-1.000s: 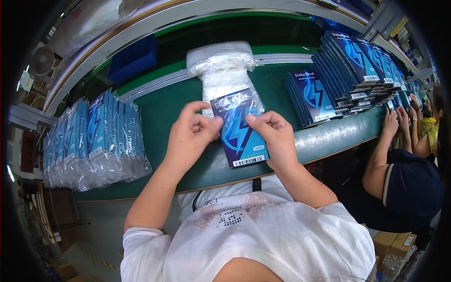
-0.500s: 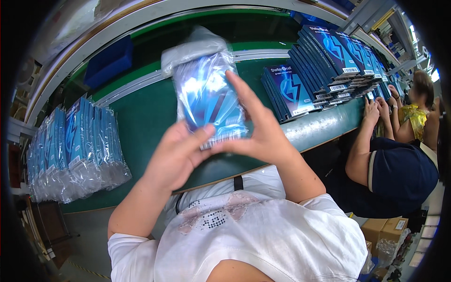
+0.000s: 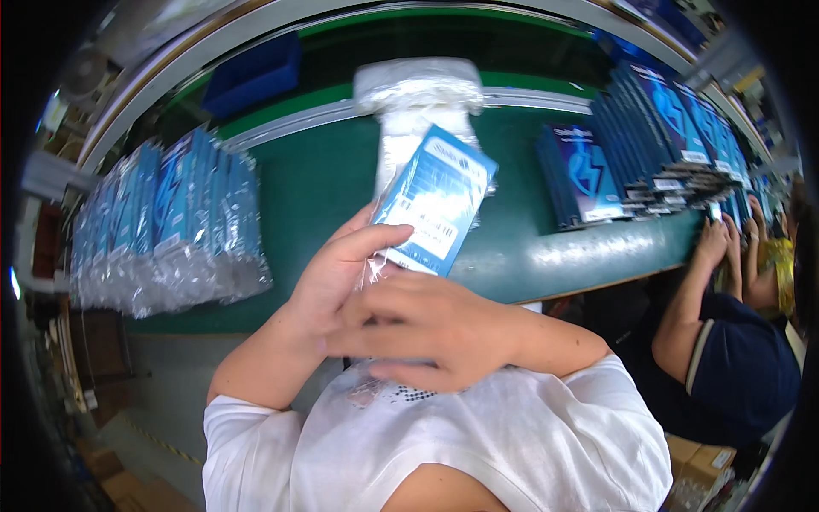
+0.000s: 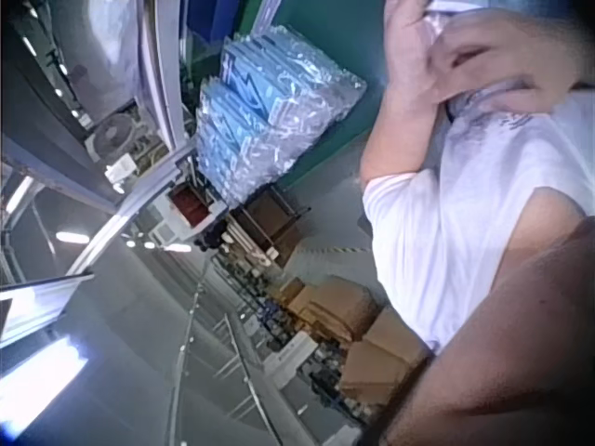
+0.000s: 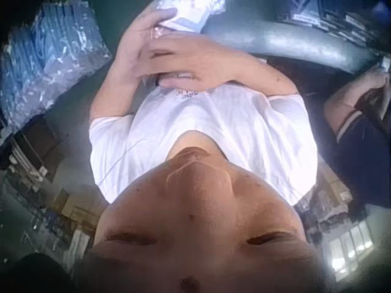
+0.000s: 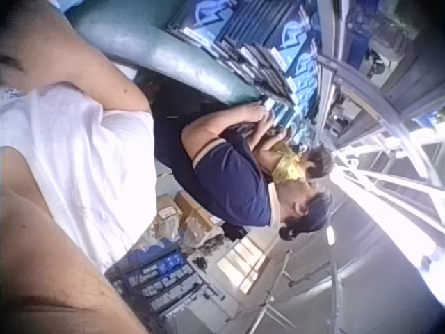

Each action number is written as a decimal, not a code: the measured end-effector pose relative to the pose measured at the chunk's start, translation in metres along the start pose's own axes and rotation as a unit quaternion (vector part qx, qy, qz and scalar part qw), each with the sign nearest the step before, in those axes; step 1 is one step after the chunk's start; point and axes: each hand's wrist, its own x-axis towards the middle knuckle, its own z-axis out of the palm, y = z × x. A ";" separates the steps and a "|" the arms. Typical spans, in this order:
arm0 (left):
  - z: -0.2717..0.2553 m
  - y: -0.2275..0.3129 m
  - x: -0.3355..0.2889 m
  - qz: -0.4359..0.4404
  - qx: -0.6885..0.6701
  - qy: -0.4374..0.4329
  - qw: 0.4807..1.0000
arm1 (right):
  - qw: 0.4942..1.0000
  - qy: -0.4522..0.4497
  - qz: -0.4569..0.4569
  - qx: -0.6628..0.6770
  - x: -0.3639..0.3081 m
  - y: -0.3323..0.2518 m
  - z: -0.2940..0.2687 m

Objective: The person repeatedly picks up small blue boxes from a stack, places each box into a clear plastic bag, and sets the packaged unit aside on the table. The process is repeated continuously with multiple identical boxes.

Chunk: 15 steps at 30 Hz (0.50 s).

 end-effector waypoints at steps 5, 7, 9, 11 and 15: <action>0.006 0.043 -0.043 0.370 0.324 0.171 0.854 | 0.990 0.084 -0.005 0.118 -0.008 0.003 -0.014; -0.009 0.069 -0.055 0.520 0.462 0.246 0.675 | 0.987 0.107 0.049 0.105 -0.016 0.011 -0.019; -0.019 0.099 -0.073 0.541 0.706 0.294 0.349 | 0.985 0.115 0.100 0.085 -0.023 0.016 -0.026; -0.043 0.108 -0.077 0.446 0.752 0.339 0.348 | 0.979 0.142 0.132 0.055 -0.034 0.023 -0.032; -0.056 0.108 -0.082 0.341 0.778 0.406 0.337 | 0.957 0.229 0.175 -0.037 -0.047 0.031 -0.056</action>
